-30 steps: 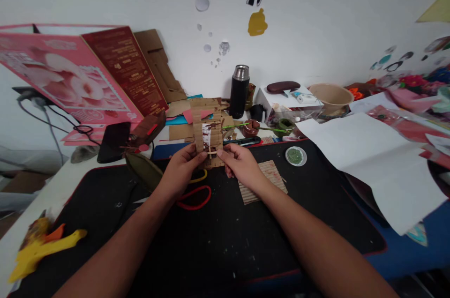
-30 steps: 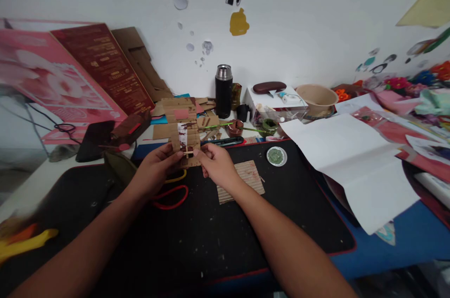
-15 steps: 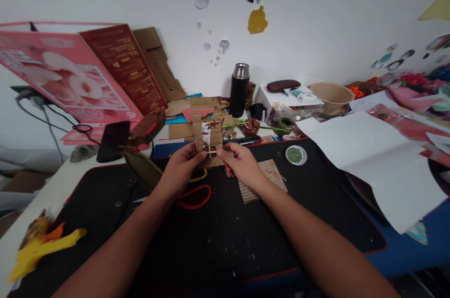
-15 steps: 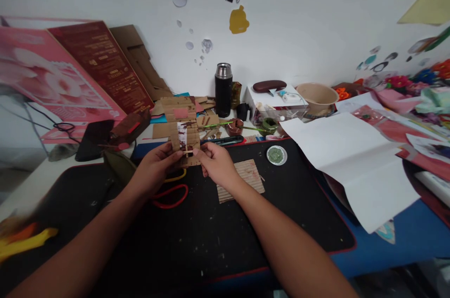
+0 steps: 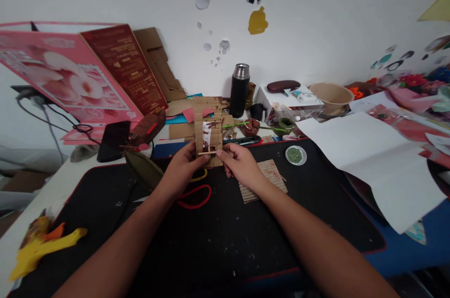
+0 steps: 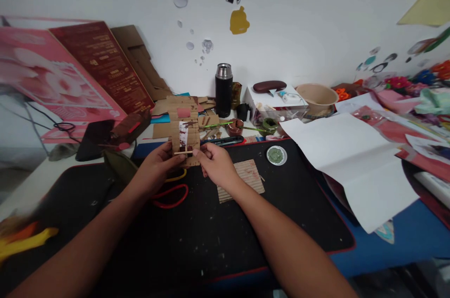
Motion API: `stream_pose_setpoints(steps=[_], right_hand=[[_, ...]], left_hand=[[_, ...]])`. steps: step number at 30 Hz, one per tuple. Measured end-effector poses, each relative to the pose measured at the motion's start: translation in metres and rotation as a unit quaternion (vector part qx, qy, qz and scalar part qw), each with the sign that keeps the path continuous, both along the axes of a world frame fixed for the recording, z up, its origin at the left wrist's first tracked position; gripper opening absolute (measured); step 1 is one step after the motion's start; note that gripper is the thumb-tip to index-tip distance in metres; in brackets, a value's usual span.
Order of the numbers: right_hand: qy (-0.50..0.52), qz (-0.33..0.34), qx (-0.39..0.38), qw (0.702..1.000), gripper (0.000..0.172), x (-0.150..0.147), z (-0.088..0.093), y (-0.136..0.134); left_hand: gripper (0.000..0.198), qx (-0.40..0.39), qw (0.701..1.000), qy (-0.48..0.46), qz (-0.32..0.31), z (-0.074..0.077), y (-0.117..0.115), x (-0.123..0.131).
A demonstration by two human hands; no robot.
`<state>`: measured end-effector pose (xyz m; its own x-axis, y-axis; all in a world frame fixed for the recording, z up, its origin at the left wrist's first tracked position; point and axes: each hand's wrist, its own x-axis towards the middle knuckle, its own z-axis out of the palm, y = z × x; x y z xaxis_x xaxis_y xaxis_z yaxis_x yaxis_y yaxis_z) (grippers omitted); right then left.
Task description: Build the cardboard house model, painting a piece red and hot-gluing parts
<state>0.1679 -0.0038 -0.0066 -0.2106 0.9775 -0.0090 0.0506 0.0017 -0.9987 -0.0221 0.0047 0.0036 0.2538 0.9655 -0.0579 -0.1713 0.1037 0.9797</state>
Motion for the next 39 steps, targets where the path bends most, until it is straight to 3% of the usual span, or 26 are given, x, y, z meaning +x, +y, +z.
stream_pose_setpoints(steps=[11,18,39], right_hand=[[-0.031,-0.001,0.027,0.999,0.029,-0.0011,-0.0032,-0.0005],[-0.033,-0.003,0.030,0.999,0.033,-0.0014,-0.0042,-0.0003],[-0.039,0.002,0.015,0.999,0.026,-0.0015,-0.0003,-0.0022]], left_hand=[[0.048,0.024,1.000,0.017,-0.009,0.0024,0.0018,0.0001],[0.047,0.009,1.000,0.015,-0.007,0.0006,0.0022,0.0003],[0.054,-0.017,1.000,0.011,-0.005,0.0049,0.0009,0.0012]])
